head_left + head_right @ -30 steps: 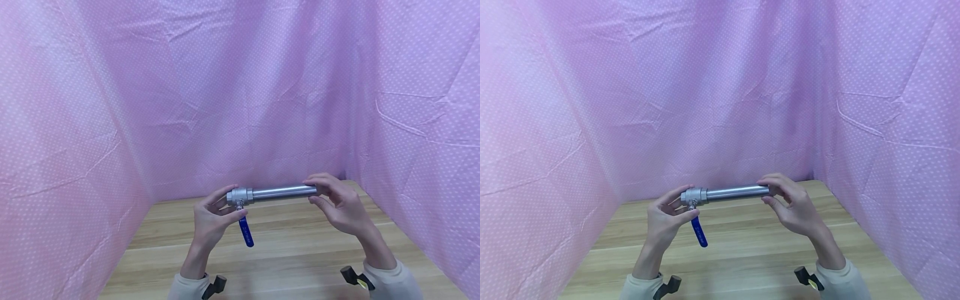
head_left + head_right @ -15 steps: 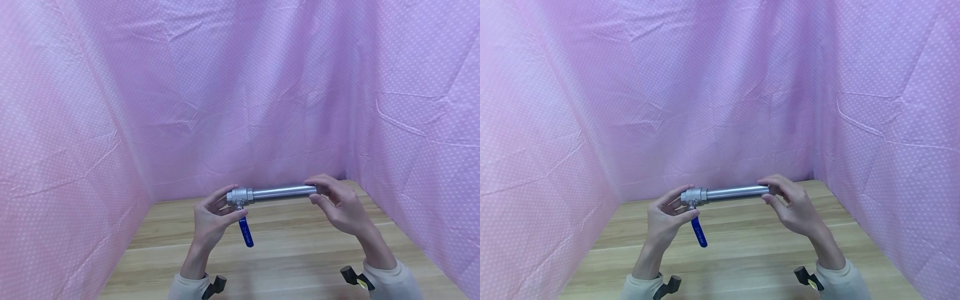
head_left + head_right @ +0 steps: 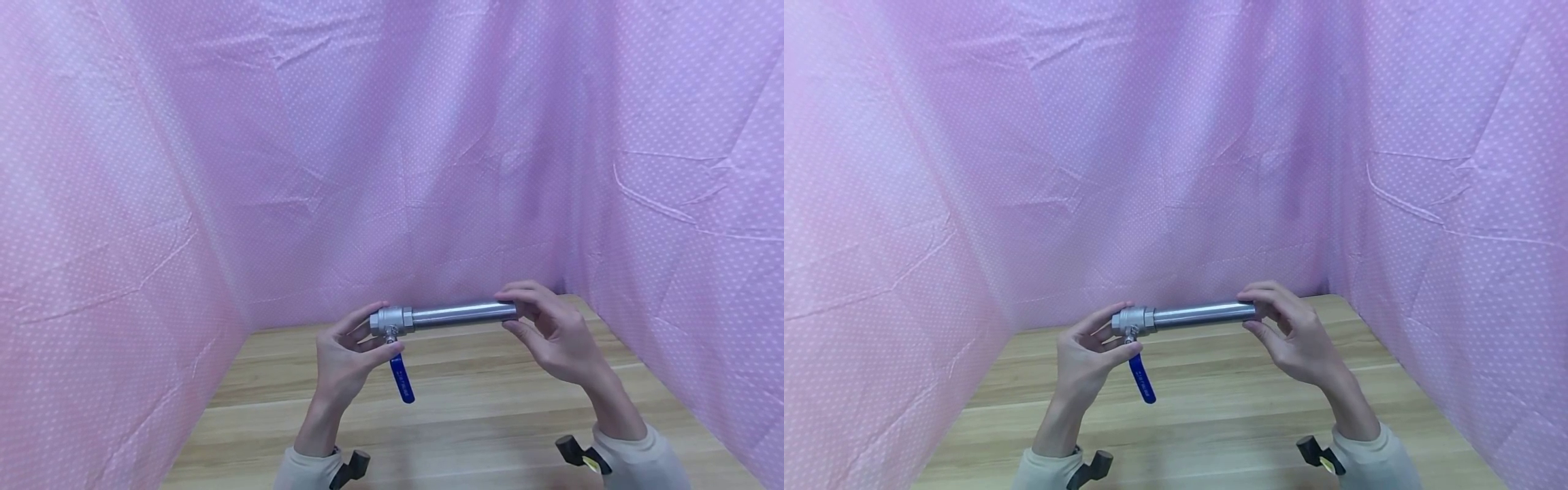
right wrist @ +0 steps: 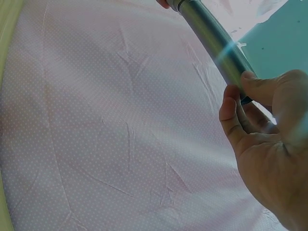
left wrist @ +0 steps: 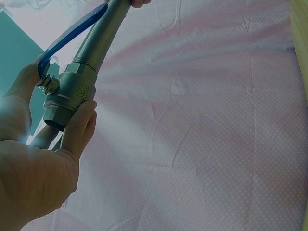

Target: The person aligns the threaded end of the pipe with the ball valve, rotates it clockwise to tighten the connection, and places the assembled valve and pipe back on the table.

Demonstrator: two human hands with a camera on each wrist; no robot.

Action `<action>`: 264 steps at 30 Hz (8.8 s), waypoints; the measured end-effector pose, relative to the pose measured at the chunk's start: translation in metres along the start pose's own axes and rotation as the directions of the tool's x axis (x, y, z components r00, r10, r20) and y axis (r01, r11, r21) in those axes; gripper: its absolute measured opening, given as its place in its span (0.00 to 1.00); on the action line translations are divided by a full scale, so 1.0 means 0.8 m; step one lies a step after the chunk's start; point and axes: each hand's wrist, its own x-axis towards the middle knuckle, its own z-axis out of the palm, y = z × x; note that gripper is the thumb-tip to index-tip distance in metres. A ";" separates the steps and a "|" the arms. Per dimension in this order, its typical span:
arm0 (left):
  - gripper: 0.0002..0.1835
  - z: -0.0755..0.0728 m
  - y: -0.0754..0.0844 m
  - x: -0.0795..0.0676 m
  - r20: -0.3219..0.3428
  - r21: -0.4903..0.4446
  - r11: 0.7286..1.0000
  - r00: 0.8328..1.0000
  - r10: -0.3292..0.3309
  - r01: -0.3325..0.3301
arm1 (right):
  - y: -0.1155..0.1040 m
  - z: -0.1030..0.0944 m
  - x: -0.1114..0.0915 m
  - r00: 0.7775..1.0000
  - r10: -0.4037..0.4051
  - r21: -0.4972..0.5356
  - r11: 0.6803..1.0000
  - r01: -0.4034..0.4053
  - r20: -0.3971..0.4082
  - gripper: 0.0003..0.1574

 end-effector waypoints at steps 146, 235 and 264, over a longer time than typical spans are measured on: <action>0.38 0.001 -0.001 0.000 -0.005 -0.012 0.999 1.000 -0.030 0.030 | 0.003 0.001 -0.004 0.999 0.035 -0.218 0.975 -0.037 -0.014 0.22; 0.39 0.002 0.000 0.001 -0.012 -0.002 0.999 0.999 -0.052 0.052 | -0.001 0.003 0.002 0.997 0.062 -0.044 0.997 -0.061 0.042 0.38; 0.38 0.000 -0.004 0.002 0.011 0.008 1.000 1.000 -0.023 0.023 | -0.004 -0.001 -0.002 0.994 0.110 -0.219 0.970 -0.101 0.026 0.31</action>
